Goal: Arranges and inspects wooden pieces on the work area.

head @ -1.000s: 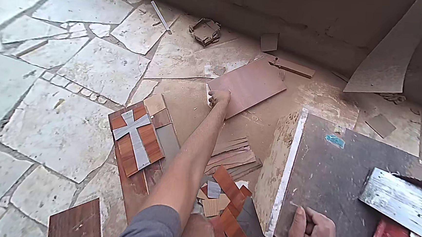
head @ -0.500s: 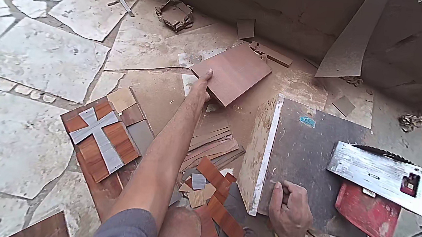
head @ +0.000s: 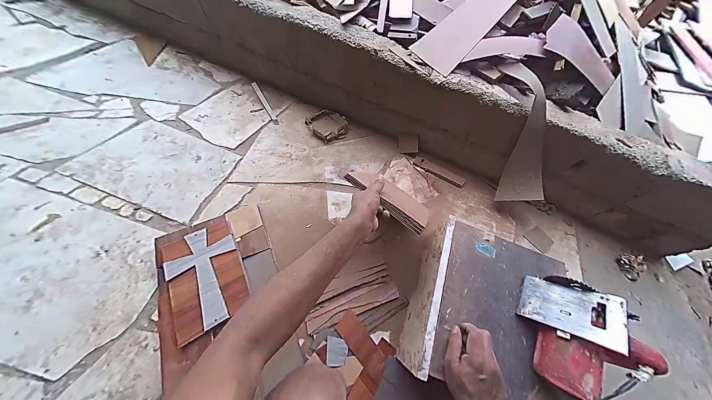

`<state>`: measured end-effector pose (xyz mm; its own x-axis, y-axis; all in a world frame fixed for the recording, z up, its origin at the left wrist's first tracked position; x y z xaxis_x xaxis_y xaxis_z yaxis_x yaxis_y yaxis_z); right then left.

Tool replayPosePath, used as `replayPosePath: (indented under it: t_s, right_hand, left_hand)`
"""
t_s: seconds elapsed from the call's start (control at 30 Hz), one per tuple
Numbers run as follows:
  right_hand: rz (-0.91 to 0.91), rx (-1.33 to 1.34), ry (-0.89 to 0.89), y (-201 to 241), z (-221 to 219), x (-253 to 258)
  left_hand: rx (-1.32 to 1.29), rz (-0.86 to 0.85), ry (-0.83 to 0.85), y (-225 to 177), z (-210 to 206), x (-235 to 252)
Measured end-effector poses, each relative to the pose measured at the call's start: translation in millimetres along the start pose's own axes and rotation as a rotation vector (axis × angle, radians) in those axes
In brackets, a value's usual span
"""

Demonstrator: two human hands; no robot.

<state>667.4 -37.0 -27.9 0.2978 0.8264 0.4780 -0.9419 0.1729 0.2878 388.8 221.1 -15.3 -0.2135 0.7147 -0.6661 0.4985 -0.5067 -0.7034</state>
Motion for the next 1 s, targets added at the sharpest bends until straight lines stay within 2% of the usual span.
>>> replayPosePath:
  t_s: [0.17, 0.23, 0.4, 0.53, 0.63, 0.77, 0.9, 1.0]
  right_hand:
    - [0.013, 0.02, 0.045, 3.3, -3.2, 1.1]
    - [-0.018, 0.047, 0.115, 2.0, -2.4, 5.7]
    - [-0.226, 0.282, 0.583, -5.9, 6.5, -1.3]
    - [-0.112, 0.265, 0.809, 6.7, 42.7, -31.4]
    - [-0.09, 0.238, 0.909, 6.9, 81.6, -56.7]
    - [-0.16, 0.23, 0.906, -23.3, 118.6, -86.2]
    - [-0.201, 0.118, 0.967, -55.8, 139.0, -113.4]
    - [-0.205, 0.095, 1.011, -65.0, 143.4, -128.2]
  left_hand:
    - [0.059, -0.046, -0.015, -18.9, 57.8, -105.9]
    - [0.038, -0.059, -0.001, -26.5, 71.6, -151.8]
    - [0.023, -0.152, 0.044, -33.4, 87.2, -247.6]
    - [-0.032, -0.189, 0.144, -16.4, 66.6, -290.6]
    - [-0.109, -0.181, 0.184, 22.3, 48.0, -299.9]
    - [-0.178, -0.082, 0.209, 117.0, 36.2, -283.9]
    - [-0.177, 0.224, 0.253, 228.8, 50.3, -276.7]
    - [-0.169, 0.502, 0.246, 285.0, 69.6, -274.8]
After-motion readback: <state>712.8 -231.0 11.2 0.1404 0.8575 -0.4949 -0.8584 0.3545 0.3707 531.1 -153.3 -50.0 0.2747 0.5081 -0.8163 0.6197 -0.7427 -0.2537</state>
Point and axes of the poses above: each hand's wrist, its own x-axis towards the middle knuckle, its own z-axis out of the back of the hand, y = z × x, the point moved 8 cm from there along x, towards the middle knuckle, and after that the axes turned 1 degree about -x, right-handed, at the moved point
